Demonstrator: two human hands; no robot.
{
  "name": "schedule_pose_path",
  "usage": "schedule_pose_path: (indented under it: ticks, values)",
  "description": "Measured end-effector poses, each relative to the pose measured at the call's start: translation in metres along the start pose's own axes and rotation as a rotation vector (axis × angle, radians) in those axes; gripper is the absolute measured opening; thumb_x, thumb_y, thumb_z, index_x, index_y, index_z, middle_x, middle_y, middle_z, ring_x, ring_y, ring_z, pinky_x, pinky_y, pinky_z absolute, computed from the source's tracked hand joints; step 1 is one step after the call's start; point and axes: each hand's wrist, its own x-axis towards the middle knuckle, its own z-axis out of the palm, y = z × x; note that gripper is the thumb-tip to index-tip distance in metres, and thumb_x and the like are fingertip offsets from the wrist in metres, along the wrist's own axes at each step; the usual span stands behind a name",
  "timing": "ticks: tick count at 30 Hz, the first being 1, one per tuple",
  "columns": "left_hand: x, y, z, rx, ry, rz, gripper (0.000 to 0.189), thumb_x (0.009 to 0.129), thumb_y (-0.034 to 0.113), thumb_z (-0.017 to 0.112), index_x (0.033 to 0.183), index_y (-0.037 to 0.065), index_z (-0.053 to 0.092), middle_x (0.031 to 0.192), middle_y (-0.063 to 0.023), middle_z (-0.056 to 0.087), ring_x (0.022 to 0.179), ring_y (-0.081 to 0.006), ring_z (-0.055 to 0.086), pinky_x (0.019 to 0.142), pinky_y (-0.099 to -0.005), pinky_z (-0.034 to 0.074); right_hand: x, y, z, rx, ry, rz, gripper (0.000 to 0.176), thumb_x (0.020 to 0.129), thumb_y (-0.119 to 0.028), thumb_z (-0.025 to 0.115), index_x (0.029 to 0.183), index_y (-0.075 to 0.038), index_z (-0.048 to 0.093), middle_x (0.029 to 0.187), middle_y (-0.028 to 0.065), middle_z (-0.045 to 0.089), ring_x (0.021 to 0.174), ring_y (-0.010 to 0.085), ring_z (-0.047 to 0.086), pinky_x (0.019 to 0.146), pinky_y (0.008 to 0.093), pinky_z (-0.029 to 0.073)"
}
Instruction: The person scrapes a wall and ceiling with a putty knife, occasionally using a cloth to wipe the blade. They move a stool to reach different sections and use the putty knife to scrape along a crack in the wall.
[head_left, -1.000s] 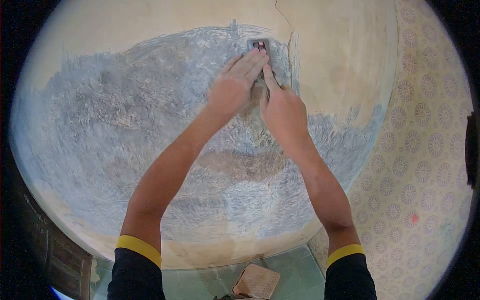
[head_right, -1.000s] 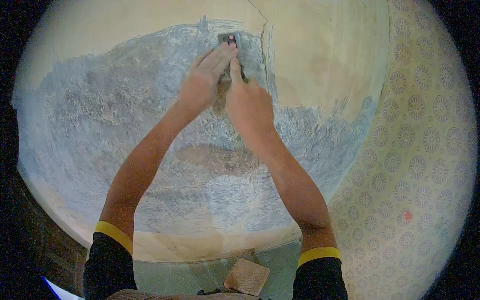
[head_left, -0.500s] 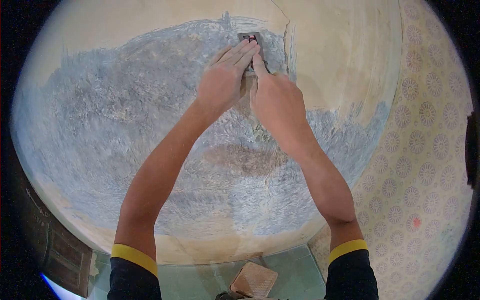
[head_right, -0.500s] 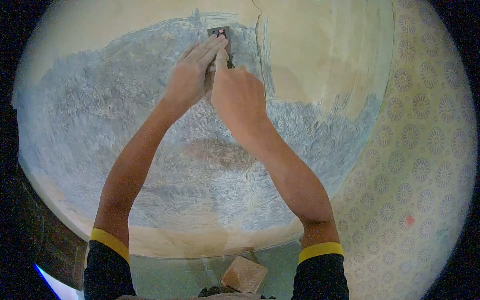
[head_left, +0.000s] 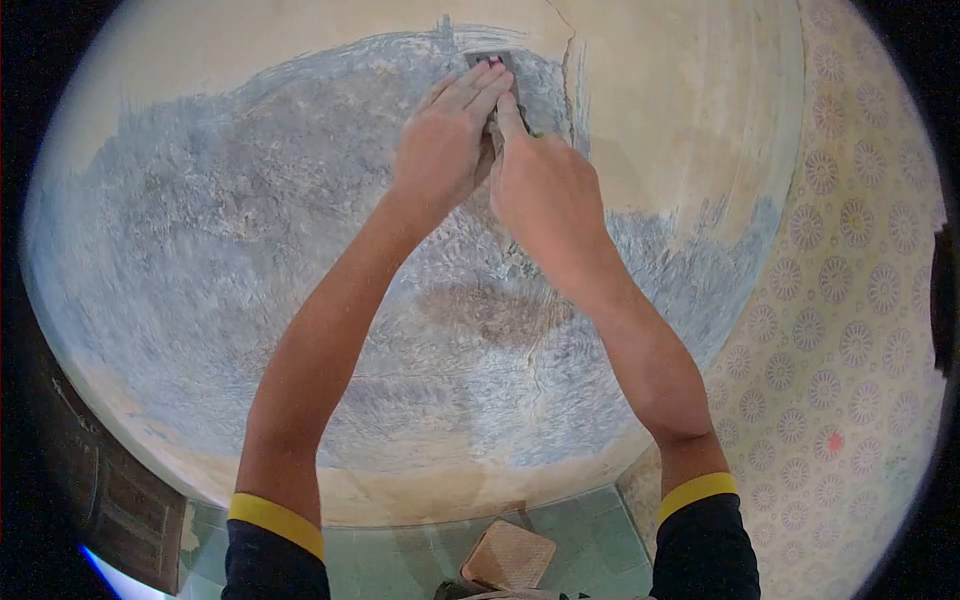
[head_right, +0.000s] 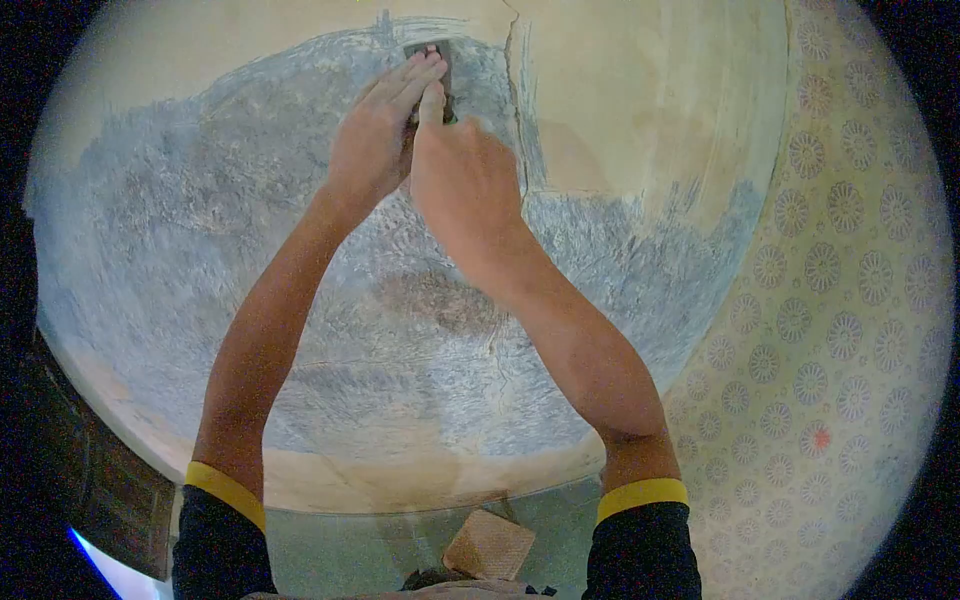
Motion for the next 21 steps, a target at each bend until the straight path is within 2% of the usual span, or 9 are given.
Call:
schedule_pose_path:
  ticks: [3, 6, 9, 12, 15, 17, 21]
  values:
    - [-0.005, -0.008, 0.000, -0.034, -0.037, 0.024, 0.052, 0.085, 0.008, 0.061, 0.137, 0.010, 0.052, 0.143, -0.0105, 0.050, 0.134, -0.0260, 0.045, 0.111, -0.0420, 0.036, 0.003, -0.003, 0.002, 0.011, -0.112, 0.021, 0.056, 0.085, -0.010, 0.055, 0.140, 0.001, 0.044, 0.079, 0.0269, 0.065, 0.077, 0.0421, 0.067, 0.069, 0.0489, 0.053]
    - [0.016, -0.011, 0.006, -0.009, 0.029, 0.043, 0.051, 0.085, 0.008, 0.061, 0.136, 0.010, 0.053, 0.142, -0.0104, 0.051, 0.133, -0.0260, 0.046, 0.111, -0.0411, 0.037, 0.020, 0.007, 0.011, -0.014, 0.023, -0.028, 0.056, 0.084, -0.009, 0.055, 0.139, 0.002, 0.045, 0.079, 0.0275, 0.065, 0.076, 0.0425, 0.067, 0.068, 0.0497, 0.053]
    - [0.009, -0.005, -0.002, 0.001, 0.029, -0.003, 0.052, 0.085, 0.008, 0.061, 0.136, 0.010, 0.053, 0.142, -0.0103, 0.051, 0.132, -0.0263, 0.047, 0.110, -0.0399, 0.037, 0.012, 0.000, -0.003, 0.006, -0.034, -0.010, 0.056, 0.084, -0.009, 0.055, 0.138, 0.003, 0.045, 0.080, 0.0280, 0.065, 0.076, 0.0425, 0.067, 0.068, 0.0498, 0.053]
    - [0.001, -0.006, 0.000, -0.024, -0.063, -0.024, 0.050, 0.086, 0.010, 0.060, 0.135, 0.010, 0.054, 0.142, -0.0096, 0.051, 0.134, -0.0261, 0.045, 0.112, -0.0387, 0.036, 0.009, 0.000, -0.001, -0.018, -0.127, -0.022, 0.053, 0.087, -0.008, 0.053, 0.137, 0.007, 0.042, 0.082, 0.0257, 0.066, 0.074, 0.0388, 0.069, 0.065, 0.0461, 0.056]
    - [0.014, -0.013, 0.007, 0.097, -0.093, 0.028, 0.055, 0.085, 0.011, 0.059, 0.139, 0.011, 0.049, 0.146, -0.0086, 0.047, 0.136, -0.0258, 0.041, 0.114, -0.0387, 0.034, 0.013, 0.014, 0.025, -0.009, -0.089, 0.011, 0.059, 0.087, -0.008, 0.054, 0.143, 0.002, 0.037, 0.089, 0.0287, 0.064, 0.080, 0.0389, 0.069, 0.065, 0.0468, 0.056]
    - [0.012, -0.010, -0.001, 0.030, -0.114, 0.006, 0.061, 0.085, 0.011, 0.059, 0.144, 0.013, 0.043, 0.151, -0.0076, 0.040, 0.139, -0.0253, 0.037, 0.116, -0.0392, 0.030, 0.003, 0.012, 0.026, 0.070, -0.013, 0.033, 0.075, 0.082, -0.007, 0.064, 0.149, -0.005, 0.030, 0.100, 0.0292, 0.063, 0.080, 0.0417, 0.067, 0.070, 0.0495, 0.053]
    - [0.000, 0.007, -0.026, 0.005, -0.173, -0.025, 0.068, 0.084, 0.009, 0.059, 0.148, 0.014, 0.037, 0.154, -0.0074, 0.035, 0.141, -0.0252, 0.035, 0.117, -0.0398, 0.029, -0.018, 0.005, 0.022, 0.301, 0.020, 0.055, 0.071, 0.086, -0.010, 0.063, 0.149, -0.007, 0.030, 0.106, 0.0268, 0.062, 0.081, 0.0406, 0.067, 0.069, 0.0471, 0.053]
